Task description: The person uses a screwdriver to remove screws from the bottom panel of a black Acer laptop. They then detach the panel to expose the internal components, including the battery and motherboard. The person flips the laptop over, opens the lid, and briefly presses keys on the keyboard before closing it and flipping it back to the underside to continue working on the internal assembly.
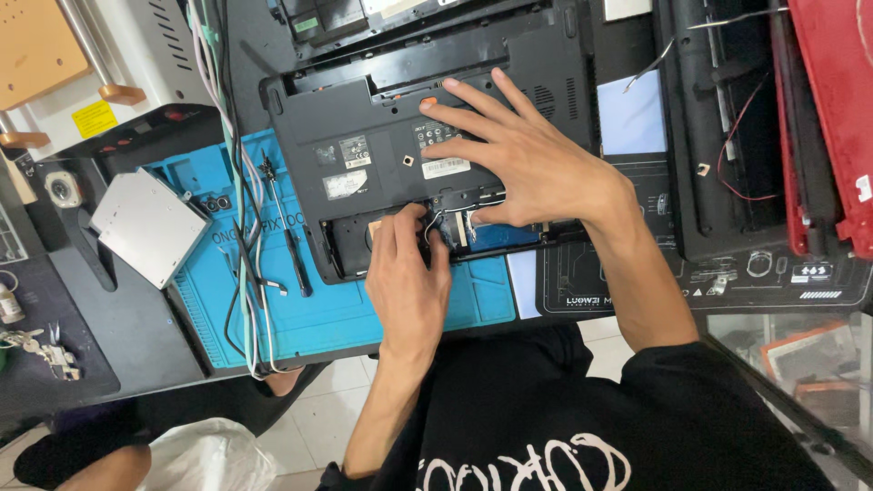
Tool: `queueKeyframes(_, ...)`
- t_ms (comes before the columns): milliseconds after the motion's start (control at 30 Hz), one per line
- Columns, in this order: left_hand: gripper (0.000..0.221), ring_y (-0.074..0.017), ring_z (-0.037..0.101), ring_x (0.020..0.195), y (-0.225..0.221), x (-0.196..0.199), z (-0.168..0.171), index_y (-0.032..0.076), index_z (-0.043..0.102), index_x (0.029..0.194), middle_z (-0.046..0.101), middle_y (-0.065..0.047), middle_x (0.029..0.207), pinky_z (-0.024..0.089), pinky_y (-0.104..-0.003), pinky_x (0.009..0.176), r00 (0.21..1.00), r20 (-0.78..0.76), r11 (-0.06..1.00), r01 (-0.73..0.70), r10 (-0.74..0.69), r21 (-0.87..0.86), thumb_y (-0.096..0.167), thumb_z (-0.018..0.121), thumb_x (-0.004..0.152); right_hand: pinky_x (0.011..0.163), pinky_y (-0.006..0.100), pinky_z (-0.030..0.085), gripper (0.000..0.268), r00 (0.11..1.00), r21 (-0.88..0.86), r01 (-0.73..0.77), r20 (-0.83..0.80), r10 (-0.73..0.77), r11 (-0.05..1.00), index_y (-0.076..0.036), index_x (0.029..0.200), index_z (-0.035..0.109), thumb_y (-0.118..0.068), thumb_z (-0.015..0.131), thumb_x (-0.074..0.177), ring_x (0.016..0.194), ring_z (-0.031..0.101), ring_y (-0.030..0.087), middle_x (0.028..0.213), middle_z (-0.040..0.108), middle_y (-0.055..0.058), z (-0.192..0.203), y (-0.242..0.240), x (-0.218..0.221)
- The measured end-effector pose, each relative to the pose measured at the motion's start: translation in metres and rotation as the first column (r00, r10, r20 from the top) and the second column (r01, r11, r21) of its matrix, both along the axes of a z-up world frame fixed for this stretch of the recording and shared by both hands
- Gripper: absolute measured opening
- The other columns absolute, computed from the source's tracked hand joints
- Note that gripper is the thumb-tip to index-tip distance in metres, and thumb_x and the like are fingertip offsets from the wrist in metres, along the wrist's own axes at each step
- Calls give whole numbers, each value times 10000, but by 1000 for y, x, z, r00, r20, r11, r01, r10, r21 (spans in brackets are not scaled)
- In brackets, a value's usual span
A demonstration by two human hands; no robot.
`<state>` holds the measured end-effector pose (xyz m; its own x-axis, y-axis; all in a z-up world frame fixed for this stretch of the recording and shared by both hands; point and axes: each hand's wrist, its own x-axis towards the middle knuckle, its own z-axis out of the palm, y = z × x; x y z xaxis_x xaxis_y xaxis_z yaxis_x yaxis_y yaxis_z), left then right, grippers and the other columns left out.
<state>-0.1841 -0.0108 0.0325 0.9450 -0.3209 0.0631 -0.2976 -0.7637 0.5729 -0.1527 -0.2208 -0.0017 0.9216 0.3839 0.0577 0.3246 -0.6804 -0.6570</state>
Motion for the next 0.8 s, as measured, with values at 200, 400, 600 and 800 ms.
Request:
queueKeyframes(200,250,-312,656,901,4,1,-4,19,625,1155,673,-139,963,525,-434,784,999,37,999,31,-31,-9,-31,687,918,1264,625,63,901,1000,-7,3,2,-3,1000,-180,1390,622,-334,948,565,1551,193,303,1639,348,68,-2,1,-1)
queueKeyframes(400,202,-311,654,882,5,4,-2,17,631,1118,653,-139,968,519,-423,743,999,35,999,35,-35,-7,-20,677,925,1263,622,61,901,1000,-13,4,-3,-4,1000,-182,1386,625,-332,947,558,1551,192,300,1641,350,67,-2,2,0)
queueKeyframes(600,117,-330,618,871,4,4,-4,-2,625,1074,606,-154,975,502,-442,751,999,-29,998,42,-43,-37,12,667,965,1262,623,63,904,1000,-9,4,3,-4,1000,-168,1389,621,-341,949,564,1549,191,307,1637,349,76,-3,1,-1)
queueKeyframes(800,78,-347,598,869,3,5,-9,8,618,1014,591,-149,946,481,-451,752,997,29,997,74,-74,7,19,676,963,1262,624,63,904,1000,5,2,6,-2,1000,-167,1390,619,-330,949,564,1549,191,307,1637,351,76,-2,1,0)
